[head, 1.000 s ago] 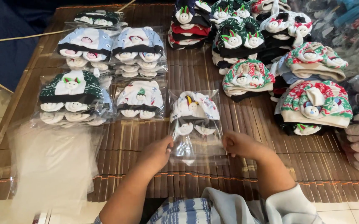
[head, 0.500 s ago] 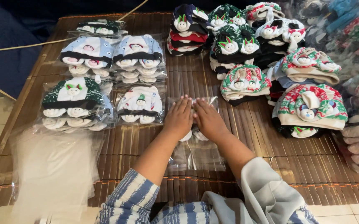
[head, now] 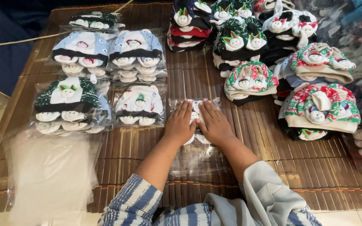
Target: Packaging small knitted hats into individual plastic bags
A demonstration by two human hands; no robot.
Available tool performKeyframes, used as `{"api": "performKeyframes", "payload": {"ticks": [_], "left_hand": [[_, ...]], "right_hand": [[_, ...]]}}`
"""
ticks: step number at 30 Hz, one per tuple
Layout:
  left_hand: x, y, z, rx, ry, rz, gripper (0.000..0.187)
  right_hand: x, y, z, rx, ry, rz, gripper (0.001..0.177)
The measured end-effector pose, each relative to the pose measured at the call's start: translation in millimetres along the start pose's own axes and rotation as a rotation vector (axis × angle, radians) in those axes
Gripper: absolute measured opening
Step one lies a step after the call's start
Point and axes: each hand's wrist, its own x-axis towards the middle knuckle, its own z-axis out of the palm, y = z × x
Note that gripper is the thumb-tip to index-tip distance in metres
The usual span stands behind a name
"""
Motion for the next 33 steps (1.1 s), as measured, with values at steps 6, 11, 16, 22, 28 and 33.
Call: {"api": "performKeyframes", "payload": {"ticks": [6,11,16,22,28,33], "left_hand": [[0.1,-2.4,0.3,-0.063,-0.050,-0.026,0.072],[-1.5,-2.6,1.5,-0.059,-0.027,-0.026,0.073],[-3.0,1.1,-6.6,-0.089,0.005,-0.069,0.073],[-5.8,4.8,-7.2,-0.030,0.042,-0.111,0.075],[-0.4,10.9,-22.7,-0.009,-0.088,-0.136,0.072],[-1.9,19.4,-38.5,0.098,-0.120,-0.026,0.060]], "right_hand": [[2.3,-2.6,-2.7,-0.007,-0.112,0.058,0.068],[2.5,-4.7,-3.5,-0.023,-0.156,0.073,0.069],[1.1,-12.1,-7.0,-0.035,-0.098,0.091,0.067],[1.5,-14.0,-12.4,-0.023,-0.160,0.160,0.069],[5.9,-12.8,-23.8,0.014,-0.343,0.237,0.074],[-1.0,-22.3,-48.6,0.009,-0.282,0.193,0.071]]}}
